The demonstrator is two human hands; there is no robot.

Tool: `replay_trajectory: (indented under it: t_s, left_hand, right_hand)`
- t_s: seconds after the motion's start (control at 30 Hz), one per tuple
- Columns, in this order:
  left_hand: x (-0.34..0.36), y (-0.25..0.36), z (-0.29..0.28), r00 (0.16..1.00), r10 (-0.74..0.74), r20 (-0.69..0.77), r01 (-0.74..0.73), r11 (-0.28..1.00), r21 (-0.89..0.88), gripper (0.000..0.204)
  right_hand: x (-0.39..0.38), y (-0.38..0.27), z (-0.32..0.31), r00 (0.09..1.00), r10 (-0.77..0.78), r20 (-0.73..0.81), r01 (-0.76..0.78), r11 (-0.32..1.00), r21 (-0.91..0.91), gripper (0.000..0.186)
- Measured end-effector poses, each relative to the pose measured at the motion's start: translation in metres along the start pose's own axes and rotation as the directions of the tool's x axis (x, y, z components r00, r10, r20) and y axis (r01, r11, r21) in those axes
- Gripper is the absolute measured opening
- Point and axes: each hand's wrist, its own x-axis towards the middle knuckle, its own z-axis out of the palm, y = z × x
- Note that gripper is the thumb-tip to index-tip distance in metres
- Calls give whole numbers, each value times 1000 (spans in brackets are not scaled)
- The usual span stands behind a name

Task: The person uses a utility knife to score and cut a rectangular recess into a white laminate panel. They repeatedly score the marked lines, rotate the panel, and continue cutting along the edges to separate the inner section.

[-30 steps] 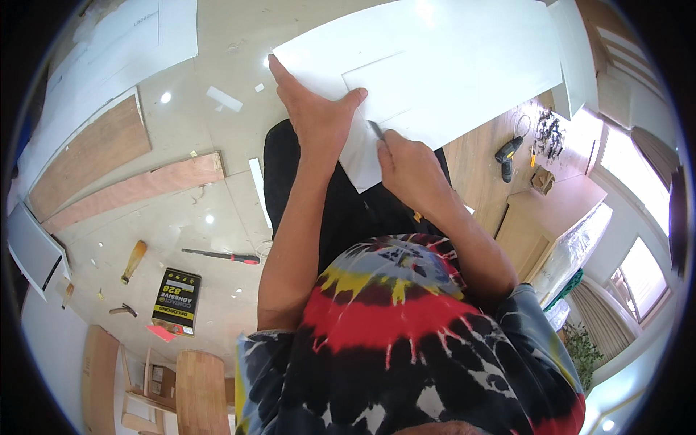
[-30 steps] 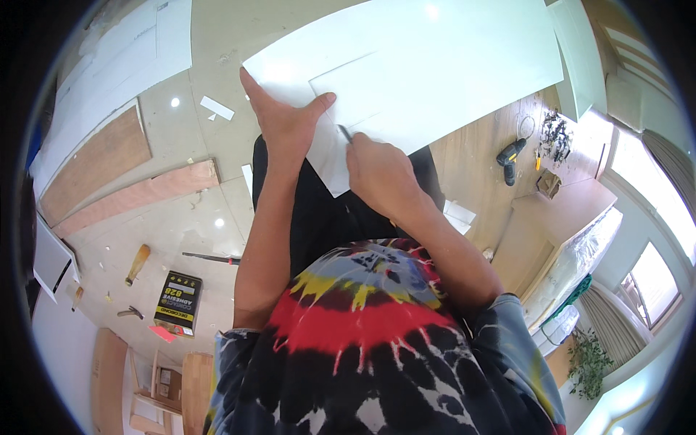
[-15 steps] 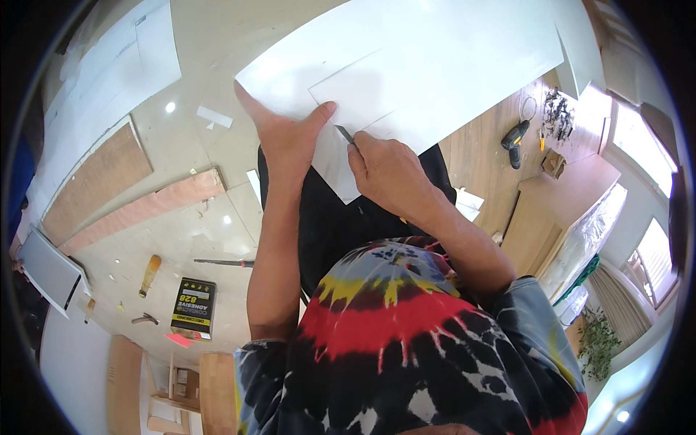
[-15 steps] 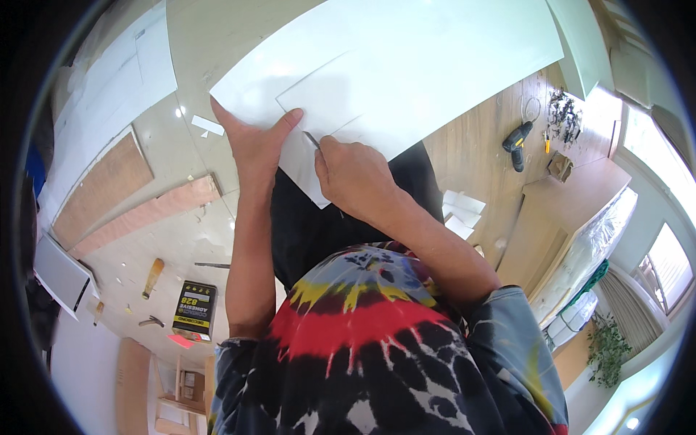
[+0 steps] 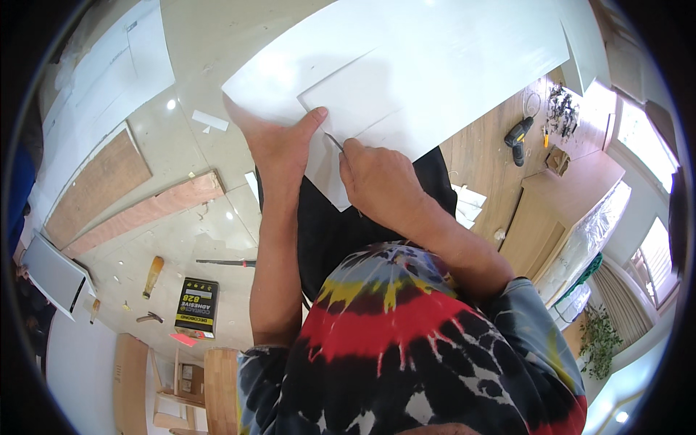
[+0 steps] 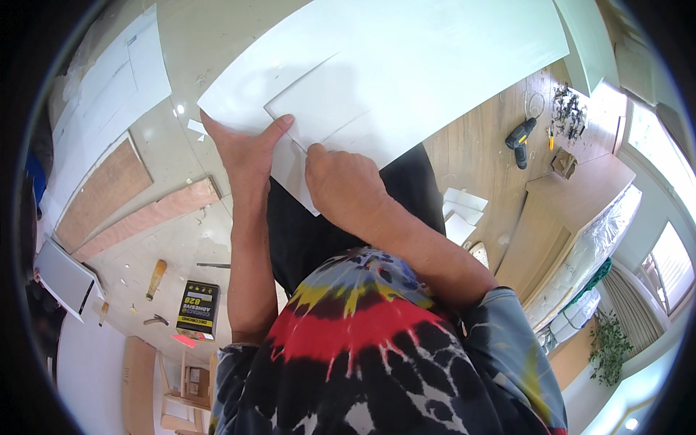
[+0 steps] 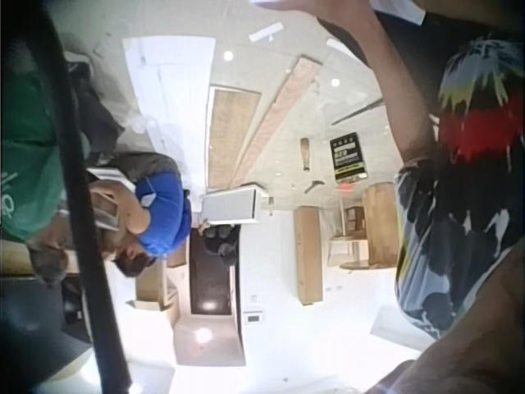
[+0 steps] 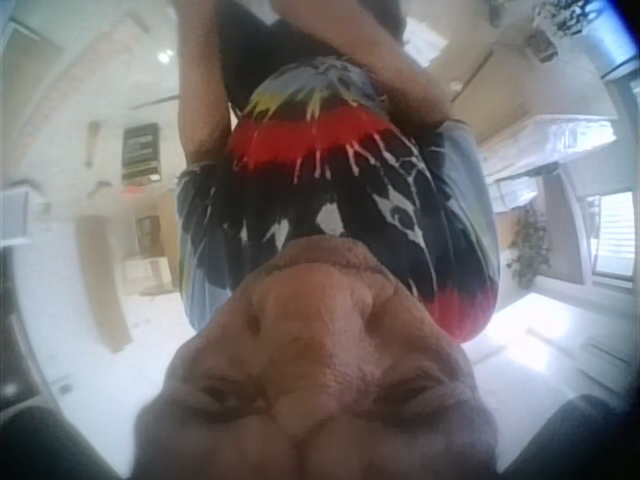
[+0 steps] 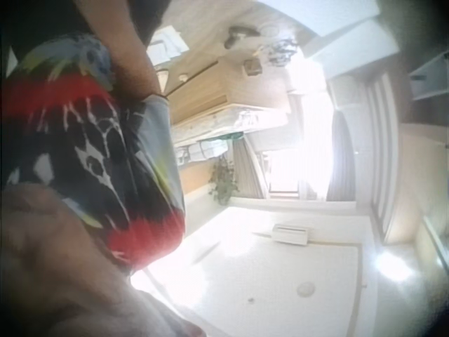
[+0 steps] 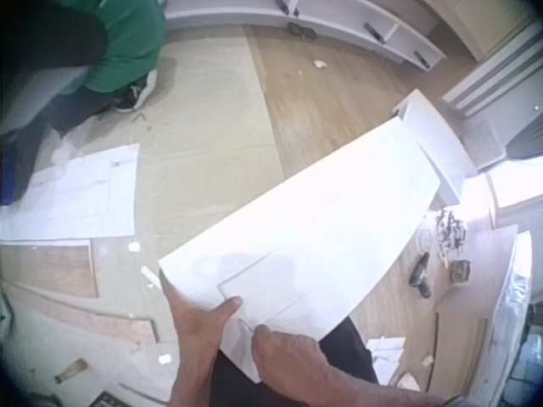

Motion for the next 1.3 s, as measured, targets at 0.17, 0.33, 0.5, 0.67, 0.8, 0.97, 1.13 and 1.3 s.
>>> replay_trajectory:
  t_s: [0.17,0.33,0.5,0.67,0.8,0.97,1.13,1.3]
  left_hand:
    - [0,1,0,999,-39,-14,39,999,-21,124]
    - [-2,1,1,1000,-1,7,2,996,-92,118]
    - [-2,4,2,1000,10,-13,-11,997,-73,118]
    - [-4,7,2,999,-47,-22,47,999,-7,119]
    - [-1,11,5,997,-70,-41,74,993,95,127]
    - [-2,7,1,998,-68,-14,69,993,91,124]
    - [-2,12,-2,994,-112,-12,113,982,153,116]
    - [-1,17,-4,984,-175,-12,175,979,108,109]
  right_hand:
    - [0,-10,-3,999,6,39,0,987,-163,9]
    - [-1,-21,-3,996,22,87,-2,975,-221,7]
    - [5,-15,-7,991,39,128,-10,976,-217,8]
    - [4,-6,-18,998,13,65,-8,997,-76,21]
    - [-5,-3,-18,998,31,-53,-29,999,34,24]
    - [2,1,-10,999,35,22,-37,998,53,22]
    - [3,3,-9,999,30,40,-35,991,126,22]
    - [1,4,2,997,32,66,-41,991,131,18]
